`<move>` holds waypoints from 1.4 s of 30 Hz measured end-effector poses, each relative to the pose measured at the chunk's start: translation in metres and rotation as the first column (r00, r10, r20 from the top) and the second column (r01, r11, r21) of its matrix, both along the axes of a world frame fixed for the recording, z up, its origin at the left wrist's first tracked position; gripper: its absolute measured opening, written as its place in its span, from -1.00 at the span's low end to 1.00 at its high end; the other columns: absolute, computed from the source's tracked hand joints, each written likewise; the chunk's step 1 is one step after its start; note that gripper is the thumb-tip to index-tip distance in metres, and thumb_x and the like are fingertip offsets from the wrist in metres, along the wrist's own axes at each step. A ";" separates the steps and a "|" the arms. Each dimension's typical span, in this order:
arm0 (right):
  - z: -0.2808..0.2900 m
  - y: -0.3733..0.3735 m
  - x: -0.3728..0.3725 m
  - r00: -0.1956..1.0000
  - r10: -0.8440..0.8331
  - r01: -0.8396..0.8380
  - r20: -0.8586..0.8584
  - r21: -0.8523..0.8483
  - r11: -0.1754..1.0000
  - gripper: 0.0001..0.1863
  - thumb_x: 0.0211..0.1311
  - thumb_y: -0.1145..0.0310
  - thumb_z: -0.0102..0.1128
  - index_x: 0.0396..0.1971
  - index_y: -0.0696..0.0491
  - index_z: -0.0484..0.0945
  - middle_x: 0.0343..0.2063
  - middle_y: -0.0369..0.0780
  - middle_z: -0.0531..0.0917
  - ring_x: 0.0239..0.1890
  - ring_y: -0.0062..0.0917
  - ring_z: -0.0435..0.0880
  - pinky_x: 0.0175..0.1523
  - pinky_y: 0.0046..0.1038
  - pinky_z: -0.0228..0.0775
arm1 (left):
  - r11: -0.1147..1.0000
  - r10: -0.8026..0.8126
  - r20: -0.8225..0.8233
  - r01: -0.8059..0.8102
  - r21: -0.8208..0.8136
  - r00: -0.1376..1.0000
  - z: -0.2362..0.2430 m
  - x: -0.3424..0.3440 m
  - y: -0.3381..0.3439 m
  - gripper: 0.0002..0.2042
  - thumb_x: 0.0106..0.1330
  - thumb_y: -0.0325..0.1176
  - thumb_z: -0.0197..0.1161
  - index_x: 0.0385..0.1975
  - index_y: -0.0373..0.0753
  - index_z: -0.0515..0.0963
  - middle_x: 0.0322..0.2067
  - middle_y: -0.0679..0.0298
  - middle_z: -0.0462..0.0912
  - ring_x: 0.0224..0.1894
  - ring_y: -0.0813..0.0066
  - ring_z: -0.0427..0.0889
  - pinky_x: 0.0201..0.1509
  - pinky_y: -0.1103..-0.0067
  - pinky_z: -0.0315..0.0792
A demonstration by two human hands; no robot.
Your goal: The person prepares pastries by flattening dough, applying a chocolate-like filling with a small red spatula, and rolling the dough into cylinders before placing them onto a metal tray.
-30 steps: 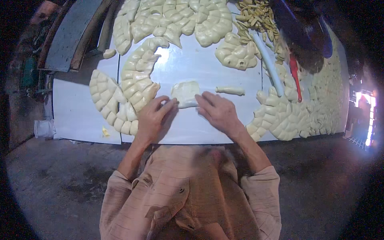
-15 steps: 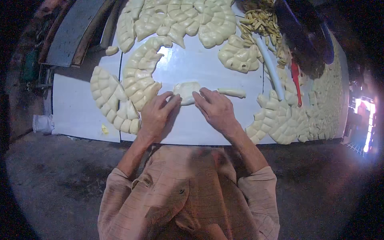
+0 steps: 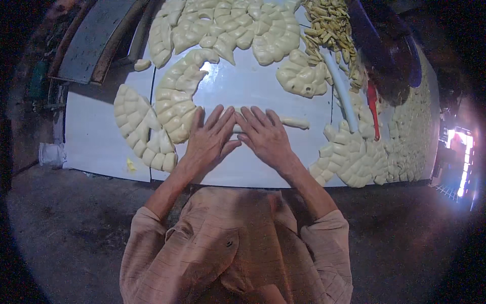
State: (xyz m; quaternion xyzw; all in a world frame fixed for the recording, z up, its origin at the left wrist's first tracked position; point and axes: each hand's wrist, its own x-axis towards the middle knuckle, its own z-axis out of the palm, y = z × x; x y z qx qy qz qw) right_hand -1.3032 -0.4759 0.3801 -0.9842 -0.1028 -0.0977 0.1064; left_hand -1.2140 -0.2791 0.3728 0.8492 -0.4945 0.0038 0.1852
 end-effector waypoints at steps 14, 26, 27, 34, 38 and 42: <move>0.013 -0.021 0.020 0.995 -0.096 0.091 0.031 0.149 0.985 -0.71 0.26 0.23 0.33 -0.07 0.00 0.62 -0.13 -0.22 0.63 -0.05 -0.30 0.59 0.14 -0.14 0.32 | 0.986 0.082 0.017 -0.079 -0.148 0.996 0.012 0.025 0.010 -0.71 0.25 -0.25 0.37 -0.02 -0.02 0.65 -0.04 0.33 0.58 0.10 0.34 0.53 0.43 -0.01 0.14; 0.017 -0.019 0.021 1.000 0.004 -0.005 0.014 0.127 0.992 -0.60 0.30 0.25 0.28 0.11 0.03 0.58 0.03 -0.16 0.62 0.06 -0.29 0.59 0.21 -0.19 0.35 | 0.986 0.103 0.095 -0.090 -0.138 0.990 0.012 0.026 0.008 -0.73 0.31 -0.33 0.27 0.00 -0.03 0.66 -0.07 0.33 0.61 -0.01 0.33 0.57 0.33 0.13 0.24; 0.011 -0.021 0.024 0.999 0.000 -0.003 0.038 0.095 0.995 -0.61 0.29 0.25 0.28 0.09 0.04 0.58 0.00 -0.17 0.62 0.04 -0.30 0.59 0.18 -0.20 0.36 | 0.985 0.115 0.051 -0.107 -0.134 0.992 0.012 0.028 0.003 -0.73 0.31 -0.33 0.27 0.00 -0.03 0.65 -0.09 0.32 0.61 -0.02 0.33 0.56 0.31 0.13 0.25; 0.021 -0.027 0.040 0.996 -0.092 0.083 0.023 0.243 0.966 -0.67 0.29 0.29 0.27 0.02 0.07 0.59 -0.12 -0.20 0.62 -0.09 -0.30 0.59 0.03 -0.23 0.40 | 0.978 0.176 0.134 -0.158 -0.138 0.975 0.020 0.043 -0.006 -0.73 0.30 -0.25 0.32 -0.02 -0.09 0.64 -0.13 0.27 0.59 -0.03 0.31 0.55 0.28 0.17 0.26; 0.017 -0.030 0.042 1.000 0.014 -0.013 -0.002 0.228 0.974 -0.68 0.25 0.33 0.28 -0.02 0.09 0.58 -0.13 -0.18 0.62 -0.10 -0.29 0.60 0.02 -0.20 0.41 | 0.987 0.146 -0.081 -0.151 -0.055 0.986 0.021 0.043 -0.014 -0.69 0.20 -0.31 0.43 -0.03 -0.05 0.68 -0.13 0.26 0.63 -0.01 0.28 0.58 0.19 0.25 0.32; 0.029 -0.049 0.061 0.965 0.040 0.069 -0.258 0.398 0.915 -0.71 0.23 0.30 0.28 -0.14 0.17 0.61 -0.21 -0.11 0.63 -0.15 -0.19 0.60 0.00 -0.19 0.43 | 0.980 0.132 -0.078 -0.142 -0.136 0.988 0.029 0.052 -0.028 -0.80 0.23 -0.39 0.36 -0.15 -0.15 0.71 -0.23 0.24 0.68 -0.08 0.25 0.63 0.16 0.24 0.33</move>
